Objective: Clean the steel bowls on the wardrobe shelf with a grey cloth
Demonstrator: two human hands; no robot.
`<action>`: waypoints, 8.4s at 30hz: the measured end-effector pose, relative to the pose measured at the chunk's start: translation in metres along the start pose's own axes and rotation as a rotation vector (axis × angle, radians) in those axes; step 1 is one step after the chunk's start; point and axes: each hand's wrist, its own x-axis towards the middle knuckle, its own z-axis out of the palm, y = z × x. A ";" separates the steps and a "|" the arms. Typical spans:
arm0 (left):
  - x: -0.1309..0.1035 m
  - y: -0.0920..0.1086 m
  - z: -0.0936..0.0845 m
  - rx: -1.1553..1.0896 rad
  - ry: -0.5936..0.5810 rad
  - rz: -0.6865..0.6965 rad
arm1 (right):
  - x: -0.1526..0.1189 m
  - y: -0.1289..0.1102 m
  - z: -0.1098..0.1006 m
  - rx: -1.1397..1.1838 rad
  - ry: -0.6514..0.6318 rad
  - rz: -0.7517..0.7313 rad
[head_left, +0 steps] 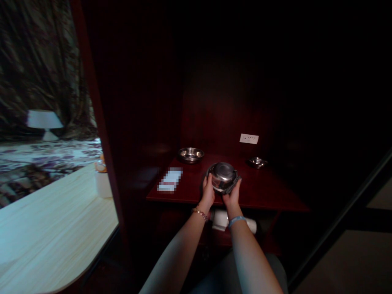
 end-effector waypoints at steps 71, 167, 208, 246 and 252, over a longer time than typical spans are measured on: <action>-0.001 0.001 0.002 0.056 -0.025 0.031 | 0.001 0.000 0.001 0.042 -0.010 0.039; -0.008 0.009 0.009 -0.035 -0.010 0.001 | -0.003 -0.003 0.004 0.025 -0.025 0.039; -0.004 0.003 0.003 0.029 0.010 0.023 | -0.006 -0.005 0.007 0.026 0.003 0.033; -0.003 0.002 0.002 0.051 0.014 0.025 | -0.004 -0.003 0.004 0.013 -0.009 0.022; -0.004 0.003 0.003 0.022 0.013 0.011 | -0.003 -0.003 0.004 0.012 -0.008 0.032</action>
